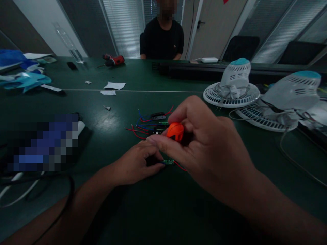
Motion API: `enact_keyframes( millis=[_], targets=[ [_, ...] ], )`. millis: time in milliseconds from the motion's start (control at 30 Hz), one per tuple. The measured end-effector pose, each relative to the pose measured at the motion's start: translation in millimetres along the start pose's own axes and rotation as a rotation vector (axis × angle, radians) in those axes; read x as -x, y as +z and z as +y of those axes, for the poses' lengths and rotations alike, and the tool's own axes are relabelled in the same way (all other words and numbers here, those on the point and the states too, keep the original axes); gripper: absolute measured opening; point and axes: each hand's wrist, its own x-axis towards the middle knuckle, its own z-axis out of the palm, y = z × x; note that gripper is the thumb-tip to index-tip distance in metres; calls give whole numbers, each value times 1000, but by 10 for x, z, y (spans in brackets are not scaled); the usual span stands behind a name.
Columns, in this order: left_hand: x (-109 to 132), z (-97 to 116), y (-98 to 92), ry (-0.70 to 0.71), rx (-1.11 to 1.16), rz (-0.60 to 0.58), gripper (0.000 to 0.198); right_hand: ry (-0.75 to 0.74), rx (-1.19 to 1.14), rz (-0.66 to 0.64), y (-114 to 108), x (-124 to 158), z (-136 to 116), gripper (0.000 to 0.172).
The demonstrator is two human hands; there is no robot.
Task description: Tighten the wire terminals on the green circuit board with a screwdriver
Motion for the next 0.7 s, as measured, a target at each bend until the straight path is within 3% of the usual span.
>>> enact_keyframes(
  millis=[333, 500, 633, 700],
  targets=[
    [-4, 11, -12, 14, 14, 0, 11, -5, 71, -44, 23, 3, -47, 8],
    [-5, 1, -4, 10, 20, -22, 14, 94, 209, -138, 8, -5, -76, 25],
    [-1, -8, 5, 24, -3, -11, 13, 101, 247, -159, -22, -24, -57, 48],
    [1, -7, 3, 27, -17, -8, 13, 91, 223, -177, -24, -34, -34, 52]
  ],
)
